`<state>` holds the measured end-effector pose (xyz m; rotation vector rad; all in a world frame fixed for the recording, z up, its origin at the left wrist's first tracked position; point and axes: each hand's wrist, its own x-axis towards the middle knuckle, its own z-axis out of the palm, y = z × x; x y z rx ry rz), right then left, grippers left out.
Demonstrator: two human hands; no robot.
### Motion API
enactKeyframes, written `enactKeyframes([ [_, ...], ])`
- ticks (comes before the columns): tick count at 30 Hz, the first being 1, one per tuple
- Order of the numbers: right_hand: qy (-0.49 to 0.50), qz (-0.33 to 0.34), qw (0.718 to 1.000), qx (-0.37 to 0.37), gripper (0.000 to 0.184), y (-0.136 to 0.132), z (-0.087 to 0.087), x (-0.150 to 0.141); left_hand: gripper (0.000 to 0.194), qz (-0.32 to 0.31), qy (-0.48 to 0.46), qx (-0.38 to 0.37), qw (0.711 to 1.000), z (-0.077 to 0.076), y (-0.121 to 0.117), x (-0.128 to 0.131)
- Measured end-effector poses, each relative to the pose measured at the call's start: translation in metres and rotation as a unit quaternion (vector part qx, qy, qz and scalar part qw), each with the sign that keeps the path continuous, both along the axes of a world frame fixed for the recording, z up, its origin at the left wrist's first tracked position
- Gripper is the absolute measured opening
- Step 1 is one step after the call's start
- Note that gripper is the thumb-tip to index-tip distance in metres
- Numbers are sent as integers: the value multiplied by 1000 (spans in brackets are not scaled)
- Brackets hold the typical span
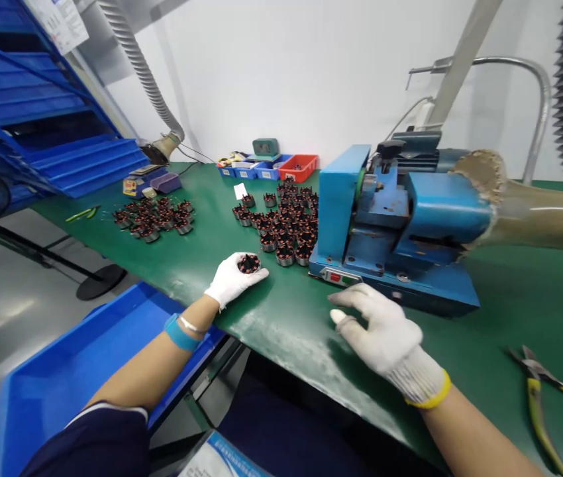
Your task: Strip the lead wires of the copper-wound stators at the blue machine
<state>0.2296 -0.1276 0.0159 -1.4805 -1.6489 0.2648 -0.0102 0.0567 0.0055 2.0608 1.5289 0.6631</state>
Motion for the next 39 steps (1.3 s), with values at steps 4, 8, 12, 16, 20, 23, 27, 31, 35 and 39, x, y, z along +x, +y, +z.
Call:
enactKeyframes([
  [4,129,-21,987,-90,67,-1,-1,-19,63,-39,-168,30,985,1,-61,57],
  [8,261,-108,958,-54,73,7,-3,-14,67,-120,-239,30,963,5,-103,120],
  [12,335,-183,924,31,57,13,2,12,77,-227,-275,19,934,12,-111,162],
  [16,345,-224,904,116,54,16,8,35,71,-270,-292,10,917,23,-100,189],
  [20,390,-239,880,129,57,17,18,47,63,-249,-242,36,937,36,-94,208],
  [23,406,-239,873,131,52,16,25,52,47,-232,-208,49,949,48,-97,215],
  [27,427,-216,867,137,44,13,30,58,37,-220,-174,58,958,61,-105,217],
  [31,455,-196,856,147,45,14,27,63,37,-222,-157,68,960,67,-108,220],
  [35,472,-196,844,162,48,15,22,63,37,-226,-176,70,955,65,-109,223],
  [39,422,-199,870,162,55,10,18,55,49,-258,-252,42,932,52,-110,209],
])
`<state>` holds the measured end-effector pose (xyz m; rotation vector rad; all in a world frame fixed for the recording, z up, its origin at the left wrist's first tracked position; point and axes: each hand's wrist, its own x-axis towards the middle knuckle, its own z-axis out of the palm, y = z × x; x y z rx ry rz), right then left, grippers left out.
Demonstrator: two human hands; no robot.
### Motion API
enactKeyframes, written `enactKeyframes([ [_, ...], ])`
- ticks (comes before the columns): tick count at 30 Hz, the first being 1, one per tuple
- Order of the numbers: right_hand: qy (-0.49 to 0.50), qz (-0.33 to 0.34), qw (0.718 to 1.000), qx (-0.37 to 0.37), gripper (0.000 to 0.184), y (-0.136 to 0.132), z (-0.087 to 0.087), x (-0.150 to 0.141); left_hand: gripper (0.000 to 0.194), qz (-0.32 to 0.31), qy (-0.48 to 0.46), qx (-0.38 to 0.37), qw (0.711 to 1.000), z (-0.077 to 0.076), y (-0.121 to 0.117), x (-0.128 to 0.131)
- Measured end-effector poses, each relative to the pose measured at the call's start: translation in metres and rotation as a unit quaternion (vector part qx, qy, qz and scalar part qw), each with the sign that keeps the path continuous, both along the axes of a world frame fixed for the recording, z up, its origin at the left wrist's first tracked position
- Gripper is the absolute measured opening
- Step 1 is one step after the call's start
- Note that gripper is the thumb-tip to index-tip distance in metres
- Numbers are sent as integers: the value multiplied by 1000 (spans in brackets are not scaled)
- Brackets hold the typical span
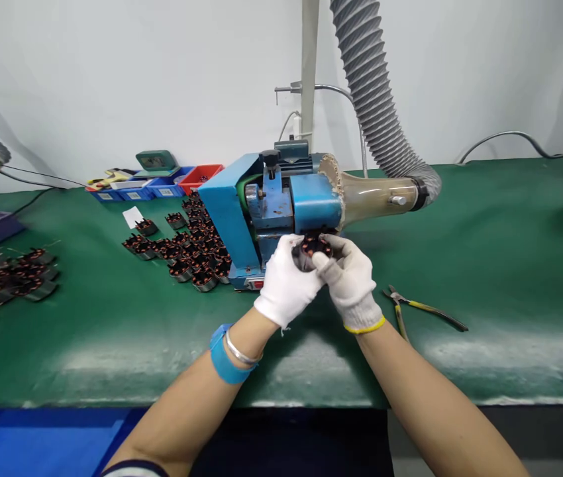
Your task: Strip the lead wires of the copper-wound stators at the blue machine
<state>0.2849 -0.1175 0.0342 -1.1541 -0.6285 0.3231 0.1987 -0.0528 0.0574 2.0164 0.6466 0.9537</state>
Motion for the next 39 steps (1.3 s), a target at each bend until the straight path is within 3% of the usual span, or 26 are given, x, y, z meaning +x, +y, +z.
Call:
enactKeyframes([
  [4,-207,59,976,-33,62,-11,-1,-10,58,-14,-61,-25,998,-14,4,-27],
  [7,-375,29,927,-2,84,-17,2,-14,56,-22,-62,-65,996,-15,9,-44],
  [10,-482,22,875,-27,87,-16,6,-15,59,-113,-44,-170,978,-8,15,-53],
  [14,-521,17,850,-82,62,-12,7,-17,63,-263,-50,-340,902,-1,21,-61],
  [17,-516,6,852,-87,54,-13,7,-15,66,-286,-64,-400,869,-1,25,-64],
  [20,-514,26,853,-87,46,-17,12,-12,65,-298,-72,-418,855,-2,26,-63],
  [23,-499,68,861,-73,29,-20,14,-12,59,-283,-46,-404,868,-2,23,-58],
  [25,-419,72,902,-71,23,-19,12,-13,56,-270,-21,-408,872,-3,19,-55],
  [28,-137,74,985,-69,25,-11,5,-11,57,-263,-10,-405,876,-6,15,-54],
  [30,61,65,996,-23,24,-3,1,-4,59,-249,-20,-364,897,-10,13,-54],
  [32,177,28,983,37,25,4,-1,3,62,-218,-36,-289,931,-17,13,-52],
  [35,199,8,980,21,33,9,-3,1,69,-142,-45,-151,977,-29,14,-47],
  [39,34,69,995,-65,62,6,-6,-23,65,-42,-19,14,999,-38,15,-39],
])
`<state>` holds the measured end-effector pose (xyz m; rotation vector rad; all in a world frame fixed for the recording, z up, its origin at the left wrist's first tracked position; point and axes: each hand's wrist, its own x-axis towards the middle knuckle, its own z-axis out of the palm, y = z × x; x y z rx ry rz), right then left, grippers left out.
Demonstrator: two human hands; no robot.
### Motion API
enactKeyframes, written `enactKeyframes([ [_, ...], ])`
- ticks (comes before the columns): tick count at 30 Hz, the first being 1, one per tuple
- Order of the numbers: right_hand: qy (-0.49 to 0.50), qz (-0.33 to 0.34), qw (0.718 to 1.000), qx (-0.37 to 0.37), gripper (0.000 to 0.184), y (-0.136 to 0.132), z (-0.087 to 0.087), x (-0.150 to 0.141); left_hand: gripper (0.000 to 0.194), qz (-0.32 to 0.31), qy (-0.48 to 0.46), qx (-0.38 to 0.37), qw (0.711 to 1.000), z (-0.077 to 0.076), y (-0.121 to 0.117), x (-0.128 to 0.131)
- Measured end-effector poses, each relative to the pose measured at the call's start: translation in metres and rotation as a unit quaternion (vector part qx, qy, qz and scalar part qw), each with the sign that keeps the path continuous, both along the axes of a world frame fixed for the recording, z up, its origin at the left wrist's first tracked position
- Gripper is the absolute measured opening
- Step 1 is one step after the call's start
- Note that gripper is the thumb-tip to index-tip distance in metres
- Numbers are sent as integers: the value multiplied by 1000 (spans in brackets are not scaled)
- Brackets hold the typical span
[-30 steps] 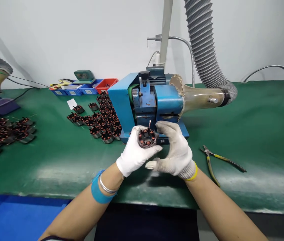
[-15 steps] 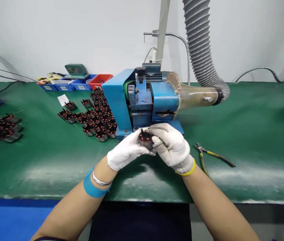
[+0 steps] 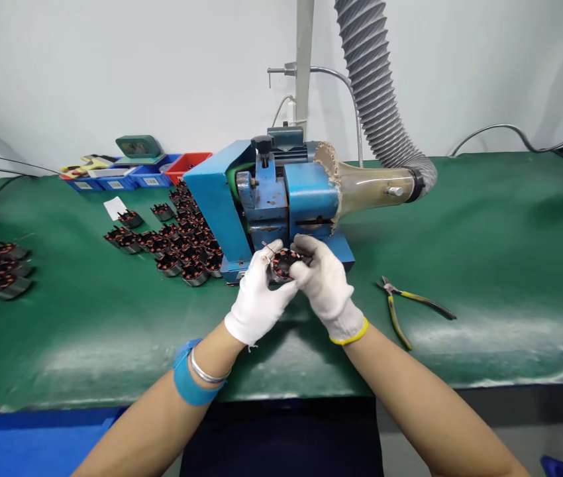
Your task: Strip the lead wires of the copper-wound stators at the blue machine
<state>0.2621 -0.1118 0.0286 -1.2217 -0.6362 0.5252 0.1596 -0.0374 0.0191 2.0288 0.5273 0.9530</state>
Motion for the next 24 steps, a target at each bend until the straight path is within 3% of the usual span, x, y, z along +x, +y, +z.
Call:
enactKeyframes([
  [3,-65,7,998,-22,75,-1,0,-10,54,37,11,106,994,1,-1,6],
  [10,-4,23,1000,19,51,3,10,11,52,93,33,211,972,14,-4,30],
  [18,49,25,998,45,43,-2,24,20,43,143,68,195,968,40,-21,48],
  [24,33,16,999,29,43,-9,27,27,38,158,76,201,964,40,-27,54],
])
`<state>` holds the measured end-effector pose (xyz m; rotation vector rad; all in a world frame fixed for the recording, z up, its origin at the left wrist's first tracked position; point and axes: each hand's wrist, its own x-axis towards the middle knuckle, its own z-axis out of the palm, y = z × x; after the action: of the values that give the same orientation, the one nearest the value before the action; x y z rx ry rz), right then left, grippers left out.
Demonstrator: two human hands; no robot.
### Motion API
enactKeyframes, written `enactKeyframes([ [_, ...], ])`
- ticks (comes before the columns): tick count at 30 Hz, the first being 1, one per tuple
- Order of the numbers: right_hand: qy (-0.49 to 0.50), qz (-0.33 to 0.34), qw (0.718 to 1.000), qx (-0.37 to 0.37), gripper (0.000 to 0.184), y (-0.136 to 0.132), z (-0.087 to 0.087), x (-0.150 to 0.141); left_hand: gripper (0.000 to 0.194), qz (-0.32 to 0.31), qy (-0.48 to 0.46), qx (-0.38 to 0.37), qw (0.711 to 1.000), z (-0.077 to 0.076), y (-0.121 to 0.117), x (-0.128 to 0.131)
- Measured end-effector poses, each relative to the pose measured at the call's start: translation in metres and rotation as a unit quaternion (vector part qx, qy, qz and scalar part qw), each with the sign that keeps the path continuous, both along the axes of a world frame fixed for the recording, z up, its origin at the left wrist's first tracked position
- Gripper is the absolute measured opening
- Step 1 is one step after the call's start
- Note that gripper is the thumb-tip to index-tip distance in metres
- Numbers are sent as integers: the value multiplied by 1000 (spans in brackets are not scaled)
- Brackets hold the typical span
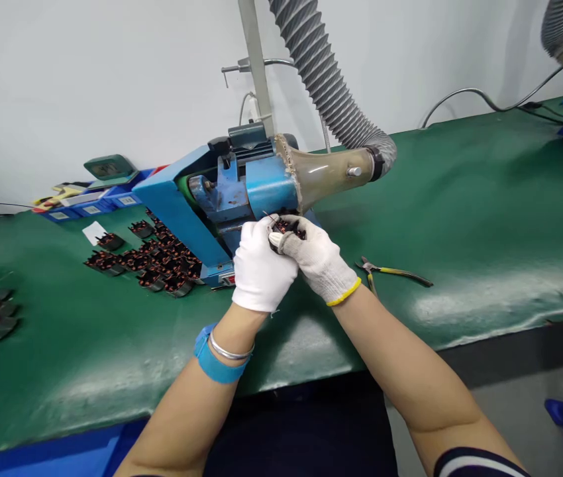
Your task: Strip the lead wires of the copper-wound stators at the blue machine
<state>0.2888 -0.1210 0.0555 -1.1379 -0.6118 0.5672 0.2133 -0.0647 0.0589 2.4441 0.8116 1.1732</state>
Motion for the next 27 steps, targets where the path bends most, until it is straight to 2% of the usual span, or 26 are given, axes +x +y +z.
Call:
enactKeyframes([
  [5,5,45,998,-50,38,5,3,-2,38,34,-2,20,999,-2,5,-8],
  [10,40,77,996,26,27,7,3,0,32,60,23,19,998,9,2,-3],
  [14,29,48,997,51,38,4,-2,-1,32,11,4,25,1000,8,0,-2],
  [18,-5,21,999,44,52,1,-6,-12,41,-64,-52,68,994,-5,8,-17],
  [21,-24,38,999,8,57,2,-8,-20,47,-105,-56,51,992,-14,18,-30],
  [24,-23,36,999,-25,58,6,-9,-19,46,-107,-42,16,993,-17,25,-29],
  [27,-27,8,999,-24,54,10,-9,-11,46,-92,-46,12,995,-14,25,-17],
])
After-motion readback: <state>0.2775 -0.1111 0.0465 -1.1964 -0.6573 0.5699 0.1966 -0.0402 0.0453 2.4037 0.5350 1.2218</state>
